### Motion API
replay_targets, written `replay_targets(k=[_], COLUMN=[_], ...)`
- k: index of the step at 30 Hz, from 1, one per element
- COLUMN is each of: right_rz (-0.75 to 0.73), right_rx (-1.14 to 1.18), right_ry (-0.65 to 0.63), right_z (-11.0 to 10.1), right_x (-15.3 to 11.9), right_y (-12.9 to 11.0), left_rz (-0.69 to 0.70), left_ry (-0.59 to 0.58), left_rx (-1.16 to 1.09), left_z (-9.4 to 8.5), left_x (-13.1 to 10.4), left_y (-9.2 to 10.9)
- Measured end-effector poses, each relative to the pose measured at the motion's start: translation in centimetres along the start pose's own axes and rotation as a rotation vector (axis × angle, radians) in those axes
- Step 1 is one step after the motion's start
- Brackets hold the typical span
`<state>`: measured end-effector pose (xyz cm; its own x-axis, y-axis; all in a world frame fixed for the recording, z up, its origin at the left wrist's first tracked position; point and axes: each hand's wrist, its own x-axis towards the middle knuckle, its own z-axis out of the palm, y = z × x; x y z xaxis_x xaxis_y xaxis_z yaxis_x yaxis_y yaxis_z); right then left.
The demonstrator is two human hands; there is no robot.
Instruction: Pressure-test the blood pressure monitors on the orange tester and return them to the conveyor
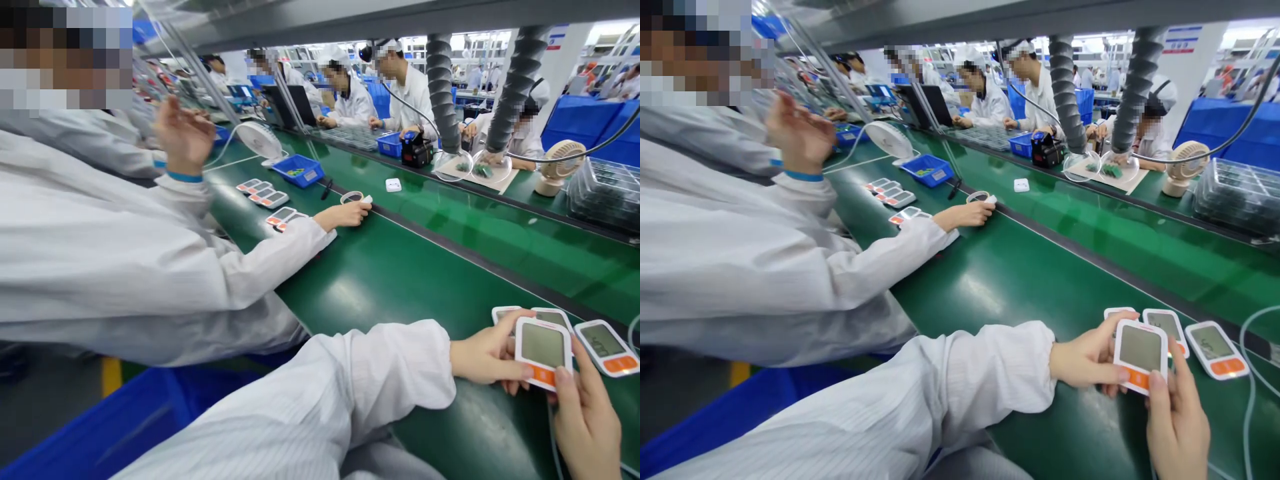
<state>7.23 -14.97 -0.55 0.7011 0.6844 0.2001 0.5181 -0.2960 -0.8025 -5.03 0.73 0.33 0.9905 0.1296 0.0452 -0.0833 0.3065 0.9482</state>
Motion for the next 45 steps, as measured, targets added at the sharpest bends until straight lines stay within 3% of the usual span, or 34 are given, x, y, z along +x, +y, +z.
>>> replay_targets(k=[11,16,23,35,45], right_rz=[-0.021,-0.020,-0.062,-0.311,-0.346], right_rx=[-0.109,-0.054,-0.205,-0.167,-0.162], right_ry=[0.032,0.103,0.032,0.106,0.085], right_z=[-0.2,0.5,-0.3,0.3,0.0], right_x=[0.1,0.1,0.6,0.6,0.6], right_y=[2.2,3.1,4.0,-0.8,-1.2], left_rz=[0.064,0.065,0.118,0.134,0.127], left_ry=[0.001,0.014,0.002,0.076,0.057], left_rx=[-0.093,-0.082,-0.038,-0.022,-0.066], left_z=[-0.1,-0.1,0.0,0.3,0.3], left_x=[0.6,0.6,0.4,0.0,-0.1], left_y=[-1.6,-1.5,-1.2,-0.6,-0.5])
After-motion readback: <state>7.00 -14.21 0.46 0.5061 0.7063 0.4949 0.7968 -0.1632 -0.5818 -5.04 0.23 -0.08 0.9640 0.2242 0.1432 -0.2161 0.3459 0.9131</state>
